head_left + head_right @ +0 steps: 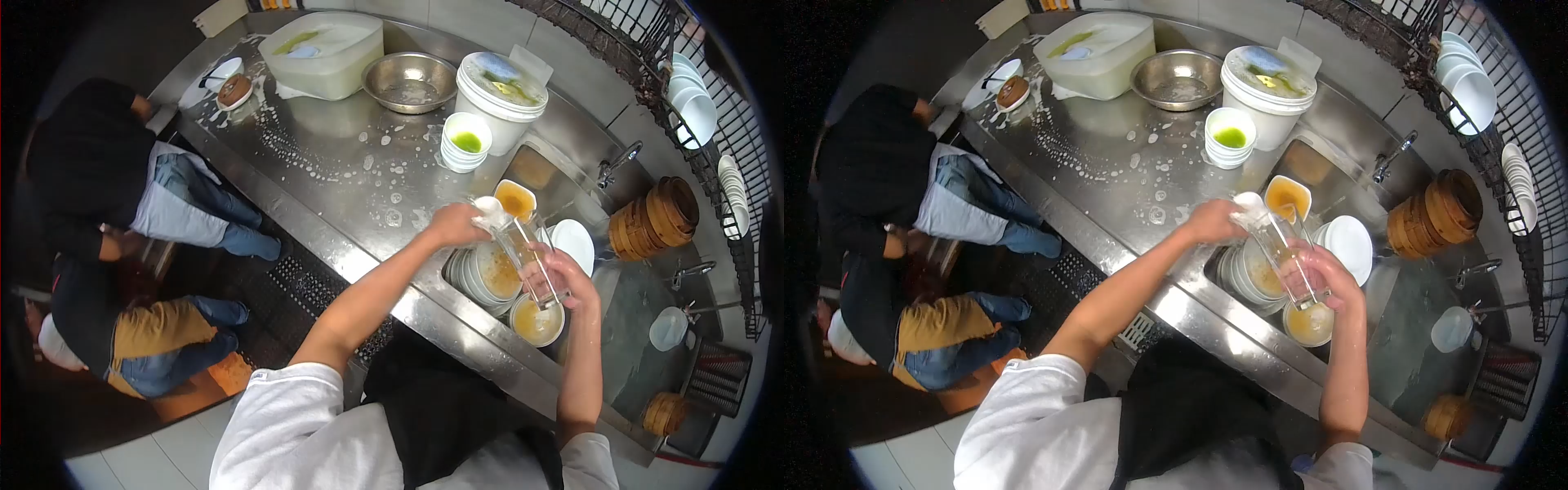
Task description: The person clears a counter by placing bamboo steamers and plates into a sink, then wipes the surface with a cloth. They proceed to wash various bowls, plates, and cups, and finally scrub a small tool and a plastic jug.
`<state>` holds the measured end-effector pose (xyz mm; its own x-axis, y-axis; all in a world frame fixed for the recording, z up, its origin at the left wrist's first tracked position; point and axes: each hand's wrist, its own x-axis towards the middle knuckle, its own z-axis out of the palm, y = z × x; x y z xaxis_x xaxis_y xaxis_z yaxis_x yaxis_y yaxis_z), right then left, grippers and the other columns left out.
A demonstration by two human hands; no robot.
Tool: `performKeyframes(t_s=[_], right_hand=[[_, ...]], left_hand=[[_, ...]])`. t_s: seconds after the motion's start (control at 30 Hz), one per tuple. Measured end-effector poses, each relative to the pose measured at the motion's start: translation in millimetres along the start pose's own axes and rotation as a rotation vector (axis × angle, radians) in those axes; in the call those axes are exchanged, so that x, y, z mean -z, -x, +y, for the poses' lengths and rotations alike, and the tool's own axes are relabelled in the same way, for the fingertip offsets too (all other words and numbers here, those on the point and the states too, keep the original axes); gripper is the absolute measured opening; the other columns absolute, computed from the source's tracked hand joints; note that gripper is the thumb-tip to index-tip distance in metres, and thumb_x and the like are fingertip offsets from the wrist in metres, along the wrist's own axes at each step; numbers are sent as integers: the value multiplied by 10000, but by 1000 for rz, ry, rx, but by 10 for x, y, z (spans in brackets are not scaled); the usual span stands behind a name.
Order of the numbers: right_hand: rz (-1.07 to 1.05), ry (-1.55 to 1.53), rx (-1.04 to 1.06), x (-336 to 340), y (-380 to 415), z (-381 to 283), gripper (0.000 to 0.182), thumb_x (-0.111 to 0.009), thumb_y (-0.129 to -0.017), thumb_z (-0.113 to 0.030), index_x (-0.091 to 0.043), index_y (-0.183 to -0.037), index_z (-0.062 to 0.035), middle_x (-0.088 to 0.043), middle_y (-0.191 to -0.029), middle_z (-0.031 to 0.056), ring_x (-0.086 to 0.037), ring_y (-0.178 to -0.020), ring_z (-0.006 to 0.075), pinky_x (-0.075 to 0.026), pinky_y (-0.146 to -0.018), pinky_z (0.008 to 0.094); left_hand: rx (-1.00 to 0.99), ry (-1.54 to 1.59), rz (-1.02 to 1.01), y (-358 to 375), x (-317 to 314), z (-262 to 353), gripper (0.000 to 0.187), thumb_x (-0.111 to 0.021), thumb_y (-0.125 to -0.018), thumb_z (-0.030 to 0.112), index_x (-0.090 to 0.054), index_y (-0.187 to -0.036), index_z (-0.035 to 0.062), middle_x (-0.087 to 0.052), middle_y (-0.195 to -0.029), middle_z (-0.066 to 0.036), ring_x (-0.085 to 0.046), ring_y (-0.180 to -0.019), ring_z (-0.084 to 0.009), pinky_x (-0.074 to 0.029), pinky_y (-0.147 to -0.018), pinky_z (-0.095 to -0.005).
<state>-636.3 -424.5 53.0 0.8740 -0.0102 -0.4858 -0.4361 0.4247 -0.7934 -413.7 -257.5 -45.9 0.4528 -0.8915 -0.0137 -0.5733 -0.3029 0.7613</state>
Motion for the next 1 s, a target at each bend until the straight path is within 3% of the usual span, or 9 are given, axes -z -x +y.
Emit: performKeyframes(t_s=[0.07,0.13,0.2,0.27,0.37,0.5,0.63,0.87,1.0], right_hand=[[-85,-177,-9,-128,-80,-34,631,-557,-911,-431,-367,-1388,-64,-627,-1041,195,-649,-870,283,-549,-644,405],[-156,-272,90,-344,-106,-119,625,-559,-916,-402,-344,-1421,-102,-599,-1101,210,-644,-904,308,-555,-658,429],[-267,-320,241,-427,-100,-241,641,-582,-908,-315,-306,-1465,-162,-537,-1208,230,-632,-960,355,-565,-691,474],[-203,-130,429,-718,7,-631,744,-672,-830,-235,-281,-1453,-124,-542,-1205,203,-626,-974,325,-570,-711,449],[102,231,678,-1099,305,-1431,811,-723,-759,-195,-266,-1413,-49,-573,-1174,149,-607,-947,224,-549,-739,353],[660,631,1121,-1505,388,-2418,774,-754,-726,-236,-357,-1351,-10,-603,-1107,118,-578,-889,163,-460,-786,296],[861,814,1016,-1179,142,-3268,642,-774,-720,-296,-494,-1225,-14,-601,-1001,80,-584,-887,162,-457,-760,295],[433,355,592,-1039,-942,-4054,411,-766,-747,-335,-539,-980,-84,-611,-944,77,-635,-785,197,-513,-653,356],[425,661,525,-1514,-1805,-4453,447,-788,-712,-335,-542,-975,-71,-613,-928,94,-640,-775,209,-527,-630,372]], left_hand=[[146,645,-150,44,211,-265,350,-716,-814,226,-656,-1081,8,-689,-1008,-88,-647,-916,-164,-522,-799,-339],[321,1145,-109,166,378,-394,312,-661,-879,188,-630,-1115,-13,-669,-1075,-67,-642,-961,-189,-528,-825,-359],[160,1526,-182,159,396,-676,509,-598,-928,284,-468,-1311,-24,-565,-1272,-143,-580,-1131,-262,-448,-988,-453],[219,1765,-192,183,505,-830,493,-588,-936,237,-445,-1332,-19,-587,-1248,-141,-604,-1106,-278,-478,-971,-446],[258,1437,-158,154,752,-944,453,-659,-893,251,-554,-1239,-20,-654,-1128,-117,-645,-1002,-231,-507,-896,-381],[263,613,-183,222,1289,-727,440,-751,-812,303,-663,-1084,-32,-691,-990,-98,-634,-913,-170,-482,-829,-309],[105,380,-110,313,1528,-744,483,-785,-772,355,-685,-1071,-11,-695,-944,-115,-625,-866,-166,-481,-792,-304],[166,323,120,582,1583,-1150,511,-785,-771,359,-671,-1081,-30,-681,-1016,-160,-628,-904,-182,-481,-822,-311],[222,576,177,773,1473,-1239,468,-771,-794,330,-674,-1093,-17,-686,-1046,-122,-632,-923,-165,-475,-844,-295]])
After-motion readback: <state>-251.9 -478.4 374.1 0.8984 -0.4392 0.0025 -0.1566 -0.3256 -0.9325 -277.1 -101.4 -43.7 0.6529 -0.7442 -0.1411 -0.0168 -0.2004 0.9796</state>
